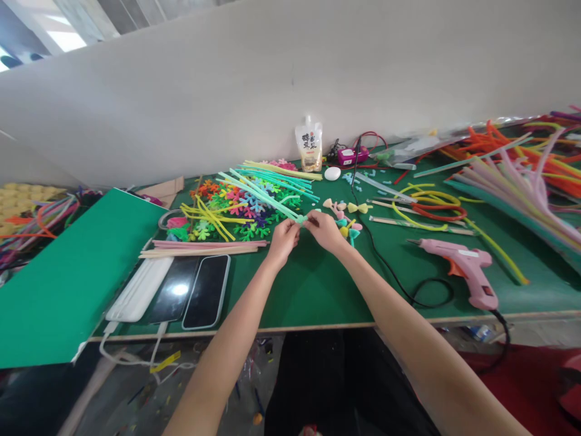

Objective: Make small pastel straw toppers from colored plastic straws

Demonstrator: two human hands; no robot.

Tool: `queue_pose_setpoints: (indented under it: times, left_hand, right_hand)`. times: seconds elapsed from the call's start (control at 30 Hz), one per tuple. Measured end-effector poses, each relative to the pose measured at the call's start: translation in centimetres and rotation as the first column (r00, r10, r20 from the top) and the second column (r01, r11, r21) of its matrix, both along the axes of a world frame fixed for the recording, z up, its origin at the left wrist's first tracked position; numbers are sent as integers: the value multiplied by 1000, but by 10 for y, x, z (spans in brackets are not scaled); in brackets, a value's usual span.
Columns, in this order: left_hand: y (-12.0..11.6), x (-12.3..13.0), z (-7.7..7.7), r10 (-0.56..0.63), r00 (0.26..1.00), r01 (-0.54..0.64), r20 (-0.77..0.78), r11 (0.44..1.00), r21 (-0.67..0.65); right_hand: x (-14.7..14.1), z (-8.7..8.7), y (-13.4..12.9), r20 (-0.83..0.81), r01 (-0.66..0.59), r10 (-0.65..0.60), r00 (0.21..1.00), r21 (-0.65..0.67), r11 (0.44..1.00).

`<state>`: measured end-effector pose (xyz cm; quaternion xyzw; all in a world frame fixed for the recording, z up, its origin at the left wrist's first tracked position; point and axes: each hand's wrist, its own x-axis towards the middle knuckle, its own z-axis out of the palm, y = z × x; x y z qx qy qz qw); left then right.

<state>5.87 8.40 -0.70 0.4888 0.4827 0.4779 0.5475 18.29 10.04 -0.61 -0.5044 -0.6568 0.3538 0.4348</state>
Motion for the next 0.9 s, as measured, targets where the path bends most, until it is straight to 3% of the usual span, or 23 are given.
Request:
queue_pose_setpoints:
  times: [0.23,0.47,0.73,0.9]
  left_hand:
    - [0,0,4,-16,995,25,102,996,-85]
    - [2,-4,4,82,996,-82,18,997,-4]
    - [3,-3,1,146,989,-146,-9,989,39]
    - [2,-3,3,172,985,-172,11,984,39]
  right_hand:
    - [0,1,0,-38,18,-19,999,-22,1000]
    - [4,-6,4,-163,-40,20,986,-124,991]
    - [5,-1,4,-427,-96,-25,904,-260,961]
    - [5,1,2,-510,-121,-44,859,-285,951]
